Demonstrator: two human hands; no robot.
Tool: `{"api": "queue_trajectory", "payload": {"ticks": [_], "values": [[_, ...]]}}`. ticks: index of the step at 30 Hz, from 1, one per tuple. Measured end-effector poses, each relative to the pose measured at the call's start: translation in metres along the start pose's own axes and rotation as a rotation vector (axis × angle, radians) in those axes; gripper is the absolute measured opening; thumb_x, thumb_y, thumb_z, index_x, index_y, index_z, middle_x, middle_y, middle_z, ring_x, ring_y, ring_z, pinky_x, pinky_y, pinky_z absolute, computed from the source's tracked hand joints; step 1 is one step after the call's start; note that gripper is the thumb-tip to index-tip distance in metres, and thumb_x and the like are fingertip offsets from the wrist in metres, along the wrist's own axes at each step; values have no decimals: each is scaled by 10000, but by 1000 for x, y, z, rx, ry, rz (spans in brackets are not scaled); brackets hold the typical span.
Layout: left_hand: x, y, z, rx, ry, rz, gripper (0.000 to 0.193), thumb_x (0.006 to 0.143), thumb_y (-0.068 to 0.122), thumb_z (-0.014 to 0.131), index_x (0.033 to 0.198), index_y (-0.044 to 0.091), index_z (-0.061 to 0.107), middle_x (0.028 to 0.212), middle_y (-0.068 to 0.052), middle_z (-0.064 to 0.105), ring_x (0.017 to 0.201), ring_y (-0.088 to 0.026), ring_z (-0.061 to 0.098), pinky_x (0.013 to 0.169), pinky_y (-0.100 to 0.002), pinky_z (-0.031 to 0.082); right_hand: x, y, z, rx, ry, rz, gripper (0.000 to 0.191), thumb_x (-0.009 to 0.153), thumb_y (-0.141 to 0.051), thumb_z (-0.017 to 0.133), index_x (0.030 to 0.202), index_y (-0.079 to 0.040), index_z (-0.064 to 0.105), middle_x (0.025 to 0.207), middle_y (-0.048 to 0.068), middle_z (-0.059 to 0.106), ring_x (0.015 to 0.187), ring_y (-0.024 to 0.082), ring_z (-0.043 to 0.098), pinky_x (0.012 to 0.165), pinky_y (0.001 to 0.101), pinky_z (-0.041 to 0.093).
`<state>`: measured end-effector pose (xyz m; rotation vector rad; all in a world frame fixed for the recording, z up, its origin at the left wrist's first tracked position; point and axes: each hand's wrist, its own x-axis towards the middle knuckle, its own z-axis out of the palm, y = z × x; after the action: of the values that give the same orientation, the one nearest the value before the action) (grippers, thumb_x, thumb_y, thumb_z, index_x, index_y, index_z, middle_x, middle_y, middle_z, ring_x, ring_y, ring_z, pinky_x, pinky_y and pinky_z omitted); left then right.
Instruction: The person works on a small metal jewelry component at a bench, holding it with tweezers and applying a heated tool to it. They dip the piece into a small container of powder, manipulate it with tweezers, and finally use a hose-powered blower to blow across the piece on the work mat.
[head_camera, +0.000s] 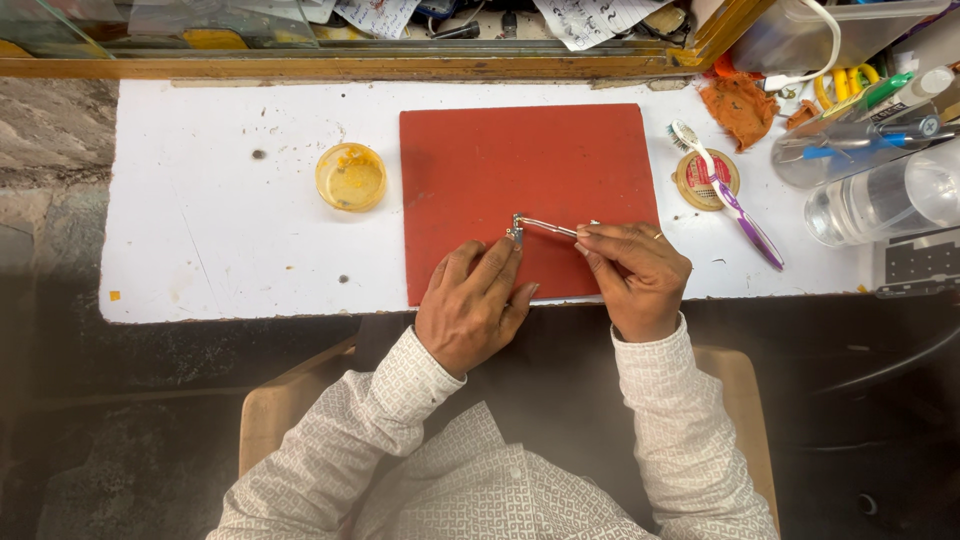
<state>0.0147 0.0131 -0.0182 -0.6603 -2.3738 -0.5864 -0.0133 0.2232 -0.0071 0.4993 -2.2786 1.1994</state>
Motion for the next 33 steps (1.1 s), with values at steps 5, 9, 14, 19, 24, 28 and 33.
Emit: {"api": "queue_trajectory", "payload": {"ticks": [5,9,14,19,24,28,33], "values": [[0,0,0,-3,-1,2,421,921,245,761,1206,-59,699,1233,-137,682,1080,-302,624,903,-397,558,1,-1,2,-32,-12,18,153,882,29,808,1011,-47,779,1017,80,784,876,175,720,793,275,568],[-1,0,0,3,-6,3,422,918,246,760,1204,-58,700,1232,-136,683,1081,-302,624,905,-398,559,1,-1,2,-41,-20,-6,159,881,28,809,1017,-50,781,1019,76,781,890,182,723,808,279,568],[-1,0,1,8,-3,4,411,922,246,758,1195,-56,702,1234,-134,681,1085,-301,624,904,-397,560,0,1,2,-29,-27,-24,169,879,30,809,1024,-54,780,1028,71,781,894,186,719,818,282,566],[-1,-1,1,11,-3,5,407,923,245,754,1195,-53,707,1238,-131,682,1086,-299,625,904,-396,560,-1,1,0,-42,-15,-37,177,875,33,813,1025,-55,779,1026,67,781,884,180,718,812,281,553],[0,-1,1,19,2,6,400,926,243,753,1193,-51,706,1236,-130,683,1088,-299,627,905,-395,561,-1,1,2,-40,-8,-46,177,877,28,816,1024,-62,777,1041,64,781,898,178,721,820,282,559],[-1,-1,1,21,-3,4,403,921,242,754,1193,-51,707,1229,-130,686,1085,-298,627,903,-393,564,-1,1,3,-36,-27,-57,177,874,26,816,1025,-60,780,1027,64,780,889,177,722,828,290,550],[-2,-2,2,28,1,6,406,929,246,755,1198,-54,707,1228,-130,685,1083,-295,627,906,-391,567,-1,3,2,-25,-40,-62,178,878,30,811,1027,-63,782,1011,61,782,876,170,723,811,277,557]]}}
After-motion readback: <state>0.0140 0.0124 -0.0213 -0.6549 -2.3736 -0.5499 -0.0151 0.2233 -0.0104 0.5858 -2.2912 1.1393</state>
